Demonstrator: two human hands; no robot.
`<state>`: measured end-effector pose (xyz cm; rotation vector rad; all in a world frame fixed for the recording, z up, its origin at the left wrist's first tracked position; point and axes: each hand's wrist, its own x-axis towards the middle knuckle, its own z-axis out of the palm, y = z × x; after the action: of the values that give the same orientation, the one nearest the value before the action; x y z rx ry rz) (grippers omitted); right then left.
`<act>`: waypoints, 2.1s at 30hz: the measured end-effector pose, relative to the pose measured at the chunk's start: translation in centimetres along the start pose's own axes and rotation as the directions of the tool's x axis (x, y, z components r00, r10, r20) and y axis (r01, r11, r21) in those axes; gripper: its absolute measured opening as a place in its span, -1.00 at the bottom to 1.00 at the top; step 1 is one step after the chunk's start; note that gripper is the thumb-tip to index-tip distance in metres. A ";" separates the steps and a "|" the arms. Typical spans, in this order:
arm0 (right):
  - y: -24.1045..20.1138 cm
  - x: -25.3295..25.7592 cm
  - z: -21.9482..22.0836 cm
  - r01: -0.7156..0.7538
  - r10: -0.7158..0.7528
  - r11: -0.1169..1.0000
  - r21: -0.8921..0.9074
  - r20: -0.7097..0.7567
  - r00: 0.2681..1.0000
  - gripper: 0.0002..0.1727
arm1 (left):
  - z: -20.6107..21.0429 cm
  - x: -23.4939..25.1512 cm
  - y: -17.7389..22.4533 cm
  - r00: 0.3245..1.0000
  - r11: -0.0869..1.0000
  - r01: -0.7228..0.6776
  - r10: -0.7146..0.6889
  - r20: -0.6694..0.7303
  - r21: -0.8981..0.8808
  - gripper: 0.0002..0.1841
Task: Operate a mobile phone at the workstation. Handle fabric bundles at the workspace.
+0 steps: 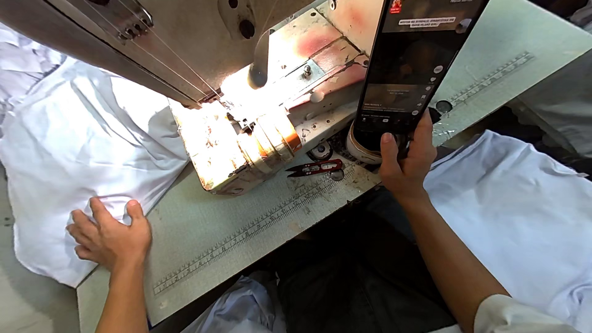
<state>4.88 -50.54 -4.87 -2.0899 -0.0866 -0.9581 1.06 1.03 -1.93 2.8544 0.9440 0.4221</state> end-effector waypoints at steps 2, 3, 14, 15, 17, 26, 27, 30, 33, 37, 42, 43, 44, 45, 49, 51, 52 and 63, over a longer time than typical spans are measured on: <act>0.0 0.0 0.0 0.009 -0.009 1.000 0.001 -0.003 1.000 -0.30 | 0.0 0.0 0.0 1.000 1.000 -0.002 0.002 0.000 0.004 -0.14; 0.1 0.0 0.0 0.013 -0.013 1.000 0.002 -0.003 1.000 -0.30 | 0.0 0.0 0.0 1.000 1.000 -0.001 0.001 -0.001 0.006 -0.14; 0.2 0.0 -0.1 0.028 -0.028 1.000 -0.002 0.007 1.000 -0.32 | -0.1 0.0 0.1 1.000 1.000 -0.008 0.008 -0.002 0.004 -0.14; 0.2 0.0 -0.1 0.037 -0.037 0.999 -0.002 0.003 0.999 -0.32 | -0.1 0.0 0.1 1.000 1.000 -0.008 0.008 -0.003 0.002 -0.14; 0.2 0.0 -0.1 0.045 -0.045 0.999 -0.001 -0.002 0.999 -0.33 | -0.2 0.0 0.2 1.000 1.000 -0.002 0.002 0.001 0.004 -0.15; 0.1 0.0 0.1 0.031 -0.031 1.000 -0.006 -0.021 0.999 -0.29 | 0.0 0.1 0.0 1.000 1.000 0.008 -0.008 -0.005 0.030 -0.14; 0.2 0.0 0.1 0.032 -0.033 0.999 -0.012 -0.023 0.999 -0.29 | 0.0 0.1 0.0 1.000 1.000 0.006 -0.005 -0.007 0.031 -0.15; 0.2 0.0 0.1 0.023 -0.024 1.000 -0.018 -0.021 1.000 -0.28 | -0.1 0.0 0.2 1.000 0.999 0.005 -0.004 -0.002 0.031 -0.15; 0.1 -0.1 0.2 0.013 -0.013 1.000 -0.012 -0.020 1.000 -0.27 | -0.1 0.0 0.2 1.000 1.000 0.004 -0.004 -0.003 0.030 -0.14; 0.1 0.0 0.2 0.018 -0.018 1.000 -0.018 -0.023 1.000 -0.28 | -0.1 0.0 0.1 1.000 1.000 0.002 -0.002 -0.007 0.028 -0.13; 0.1 -0.1 0.1 0.009 -0.009 1.000 -0.005 -0.007 1.000 -0.28 | 0.0 0.0 0.0 1.000 1.000 -0.003 0.003 -0.009 0.020 -0.15; 0.1 -0.1 0.0 0.004 -0.004 1.000 -0.003 0.003 1.000 -0.28 | -0.1 0.0 0.0 1.000 1.000 -0.010 0.010 -0.011 0.016 -0.15; 0.1 -0.1 0.0 0.000 0.000 1.000 -0.003 0.007 1.000 -0.28 | -0.1 0.0 0.0 1.000 1.000 -0.010 0.010 -0.011 0.013 -0.15; 0.1 -0.1 0.0 -0.001 0.001 1.000 -0.004 0.005 1.000 -0.28 | -0.1 0.0 0.0 1.000 1.000 -0.007 0.007 -0.008 0.013 -0.15; 0.1 0.0 0.0 0.010 -0.010 1.000 -0.008 -0.001 1.000 -0.29 | 0.0 0.0 0.0 1.000 1.000 -0.003 0.003 -0.007 0.024 -0.15; 0.1 0.0 0.0 0.013 -0.013 1.000 -0.009 0.001 1.000 -0.30 | 0.0 0.1 0.0 1.000 1.000 -0.006 0.006 -0.011 0.026 -0.15; 0.1 0.0 0.0 0.013 -0.013 1.000 -0.010 0.001 1.000 -0.31 | 0.1 0.1 -0.1 1.000 1.000 -0.005 0.006 -0.014 0.026 -0.16; 0.1 -0.1 0.0 0.021 -0.021 1.000 -0.019 -0.006 1.000 -0.31 | 0.0 0.1 0.1 1.000 1.000 0.013 -0.013 -0.006 0.028 -0.14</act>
<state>4.90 -50.58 -4.99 -2.1069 -0.0965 -0.9815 1.14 1.02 -1.92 2.8723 0.9764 0.4201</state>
